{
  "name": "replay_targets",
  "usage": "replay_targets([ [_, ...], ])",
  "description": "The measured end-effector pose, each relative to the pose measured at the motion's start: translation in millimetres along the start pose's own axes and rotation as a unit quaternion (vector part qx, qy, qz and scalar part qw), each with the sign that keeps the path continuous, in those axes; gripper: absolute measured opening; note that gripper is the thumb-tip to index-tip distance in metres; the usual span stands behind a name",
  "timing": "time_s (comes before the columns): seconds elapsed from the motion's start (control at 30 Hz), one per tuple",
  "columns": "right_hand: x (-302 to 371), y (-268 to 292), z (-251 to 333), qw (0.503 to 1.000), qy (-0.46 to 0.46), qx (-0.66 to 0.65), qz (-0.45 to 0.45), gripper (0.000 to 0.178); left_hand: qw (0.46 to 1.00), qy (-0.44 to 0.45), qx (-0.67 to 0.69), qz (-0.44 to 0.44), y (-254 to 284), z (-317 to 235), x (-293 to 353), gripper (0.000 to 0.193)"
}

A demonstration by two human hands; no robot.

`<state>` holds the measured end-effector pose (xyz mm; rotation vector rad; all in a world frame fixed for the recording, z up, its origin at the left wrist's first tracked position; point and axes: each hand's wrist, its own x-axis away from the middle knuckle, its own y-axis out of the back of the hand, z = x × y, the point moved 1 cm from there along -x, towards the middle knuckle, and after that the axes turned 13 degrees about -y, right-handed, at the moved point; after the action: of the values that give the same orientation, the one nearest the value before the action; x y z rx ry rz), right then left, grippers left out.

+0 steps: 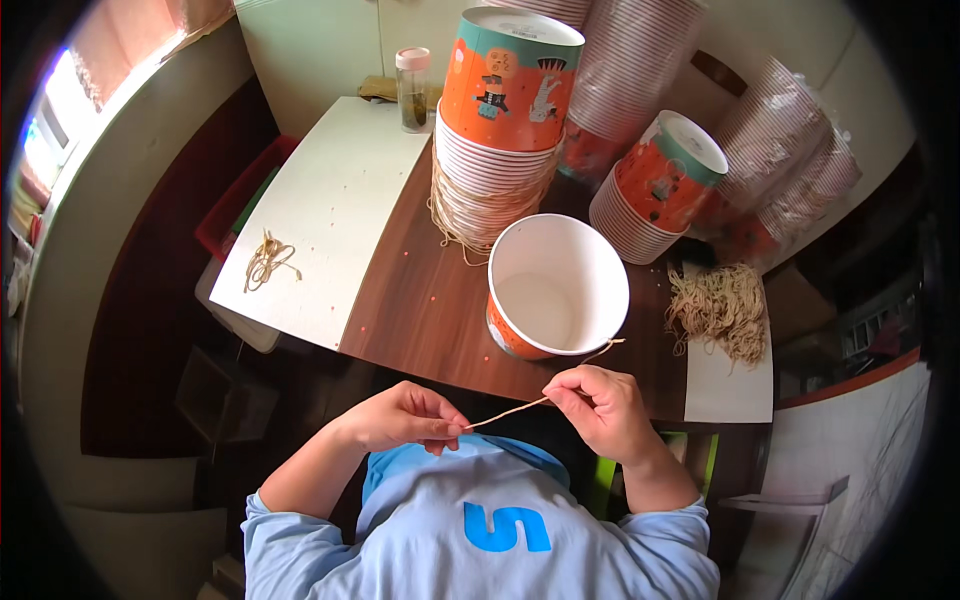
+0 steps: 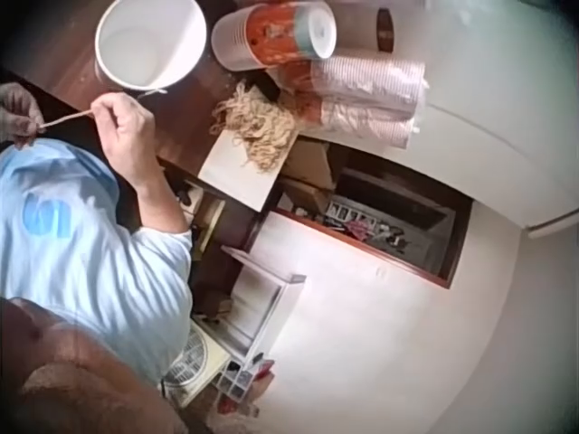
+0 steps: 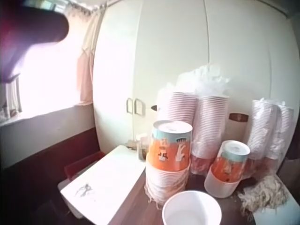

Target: The person is attaching thin string handles to the pre-punched holes on decorative paper buckets at a workstation.

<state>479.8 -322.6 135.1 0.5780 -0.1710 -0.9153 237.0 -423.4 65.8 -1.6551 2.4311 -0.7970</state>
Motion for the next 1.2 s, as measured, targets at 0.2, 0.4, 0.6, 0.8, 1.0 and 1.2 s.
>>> replay_targets([
  [0.2,9.5,5.9,16.1,0.974,0.110,0.181,0.085,0.040,0.989,-0.044,-0.135,-0.047,-13.2,-15.0,0.3,0.016],
  [0.4,5.1,-40.8,22.9,0.993,0.073,-0.021,0.093,0.059,0.979,-0.106,-0.168,-0.041,-34.0,-25.4,-13.4,0.017],
  [0.6,0.6,-56.9,-1.9,0.996,0.085,-0.035,-0.004,0.030,0.988,-0.091,-0.117,-0.050,-27.5,-25.7,-17.4,0.022],
  [0.8,-1.7,-51.5,-4.1,0.991,0.113,-0.006,-0.069,0.019,0.989,-0.051,0.107,-0.094,-19.0,-21.7,-17.2,0.028],
  [1.0,-1.4,-50.5,-5.8,0.989,0.120,0.009,-0.080,0.018,0.995,-0.032,-0.034,-0.090,-21.4,-20.4,-18.1,0.028],
  [1.2,1.2,-46.5,-2.2,0.995,0.081,0.031,-0.051,0.015,0.991,-0.078,-0.061,-0.087,-24.7,-17.4,-21.6,0.022],
])
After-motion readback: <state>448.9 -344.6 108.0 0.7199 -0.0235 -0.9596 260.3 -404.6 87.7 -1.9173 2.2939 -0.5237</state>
